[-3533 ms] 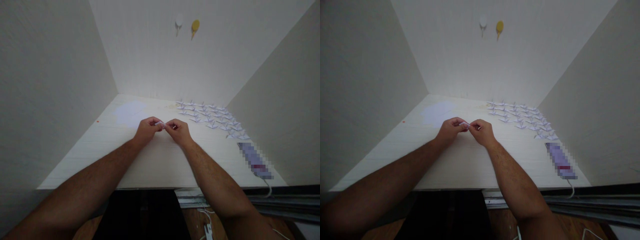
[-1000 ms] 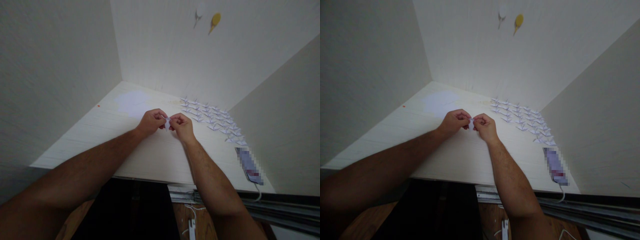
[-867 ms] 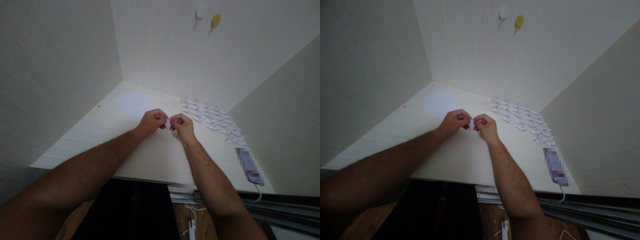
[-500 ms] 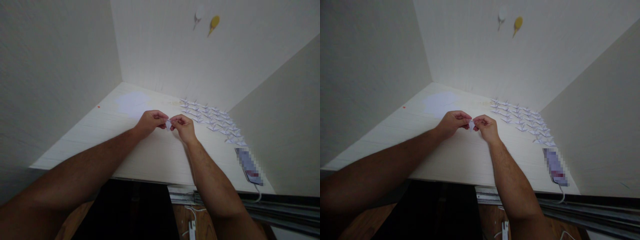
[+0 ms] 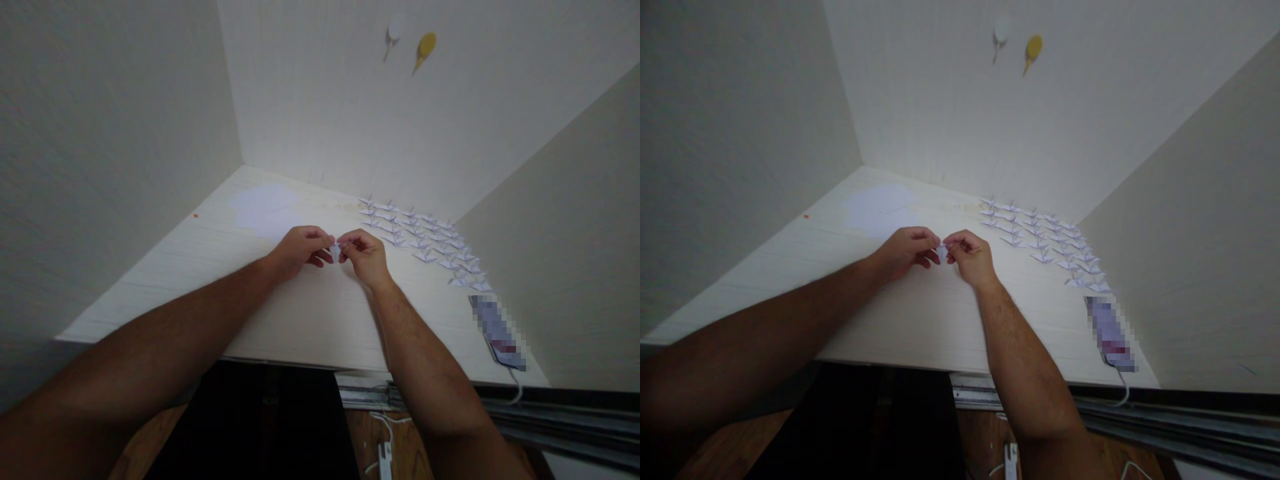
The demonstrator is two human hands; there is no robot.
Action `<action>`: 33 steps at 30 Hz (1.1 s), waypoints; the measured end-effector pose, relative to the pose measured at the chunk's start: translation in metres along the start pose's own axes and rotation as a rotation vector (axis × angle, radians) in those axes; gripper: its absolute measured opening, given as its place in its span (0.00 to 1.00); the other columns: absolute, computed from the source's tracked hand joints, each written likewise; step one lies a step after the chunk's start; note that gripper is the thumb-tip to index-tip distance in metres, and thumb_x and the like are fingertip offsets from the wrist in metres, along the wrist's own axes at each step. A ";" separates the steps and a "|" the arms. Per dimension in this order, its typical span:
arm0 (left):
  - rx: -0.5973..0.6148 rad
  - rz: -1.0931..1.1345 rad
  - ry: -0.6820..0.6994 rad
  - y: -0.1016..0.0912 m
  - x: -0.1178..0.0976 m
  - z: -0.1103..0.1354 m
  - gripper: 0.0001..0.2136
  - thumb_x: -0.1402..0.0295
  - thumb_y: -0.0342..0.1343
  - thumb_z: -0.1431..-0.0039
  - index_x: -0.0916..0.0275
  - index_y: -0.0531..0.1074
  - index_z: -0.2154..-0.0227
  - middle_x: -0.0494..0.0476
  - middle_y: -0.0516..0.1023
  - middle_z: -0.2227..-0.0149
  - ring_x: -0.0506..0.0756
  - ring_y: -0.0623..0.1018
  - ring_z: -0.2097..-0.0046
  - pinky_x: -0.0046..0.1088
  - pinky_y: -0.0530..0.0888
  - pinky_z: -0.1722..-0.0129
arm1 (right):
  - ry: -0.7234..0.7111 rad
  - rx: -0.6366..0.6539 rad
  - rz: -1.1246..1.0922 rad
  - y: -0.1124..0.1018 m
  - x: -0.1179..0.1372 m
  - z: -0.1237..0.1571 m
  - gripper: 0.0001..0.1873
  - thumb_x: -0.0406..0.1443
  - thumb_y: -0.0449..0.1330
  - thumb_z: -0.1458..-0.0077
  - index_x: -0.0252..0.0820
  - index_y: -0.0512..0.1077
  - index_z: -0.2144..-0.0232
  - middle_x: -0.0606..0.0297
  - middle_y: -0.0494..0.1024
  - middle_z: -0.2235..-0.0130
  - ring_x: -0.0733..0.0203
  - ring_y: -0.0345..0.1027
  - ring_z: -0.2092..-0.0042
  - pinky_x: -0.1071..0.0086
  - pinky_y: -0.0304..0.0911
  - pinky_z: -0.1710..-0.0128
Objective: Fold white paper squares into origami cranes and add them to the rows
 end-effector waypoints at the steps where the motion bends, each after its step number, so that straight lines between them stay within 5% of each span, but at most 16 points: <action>1: -0.020 -0.017 0.025 0.000 0.000 0.000 0.15 0.59 0.67 0.57 0.64 0.71 0.74 0.56 0.78 0.74 0.52 0.78 0.74 0.25 0.72 0.78 | -0.002 -0.004 0.003 0.000 0.000 0.000 0.09 0.41 0.64 0.53 0.42 0.72 0.72 0.70 0.73 0.77 0.68 0.66 0.78 0.72 0.65 0.77; 7: -0.159 -0.217 0.258 0.001 -0.002 0.000 0.12 0.63 0.66 0.56 0.66 0.74 0.74 0.54 0.77 0.76 0.50 0.76 0.74 0.28 0.74 0.72 | 0.023 -0.059 0.003 0.001 -0.001 -0.001 0.14 0.40 0.66 0.56 0.42 0.74 0.66 0.67 0.77 0.71 0.67 0.68 0.73 0.71 0.68 0.74; 12: -0.214 -0.351 0.377 0.000 -0.003 0.003 0.10 0.63 0.64 0.54 0.65 0.75 0.72 0.55 0.79 0.73 0.52 0.77 0.71 0.27 0.73 0.69 | 0.077 -0.100 0.085 0.002 -0.002 -0.001 0.13 0.42 0.67 0.57 0.39 0.75 0.72 0.66 0.76 0.76 0.66 0.68 0.76 0.70 0.66 0.74; 33: -0.180 -0.346 0.359 0.000 -0.002 0.002 0.08 0.65 0.63 0.53 0.65 0.75 0.73 0.56 0.79 0.74 0.51 0.77 0.71 0.26 0.72 0.70 | 0.062 -0.045 0.026 0.004 -0.006 0.001 0.13 0.43 0.67 0.56 0.39 0.75 0.73 0.64 0.78 0.75 0.65 0.70 0.74 0.71 0.67 0.73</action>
Point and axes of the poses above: each hand's wrist, its own z-axis away from the middle knuckle, its own y-axis out of the palm, x = y × z, the point moved 1 cm from there along -z, towards the middle knuckle
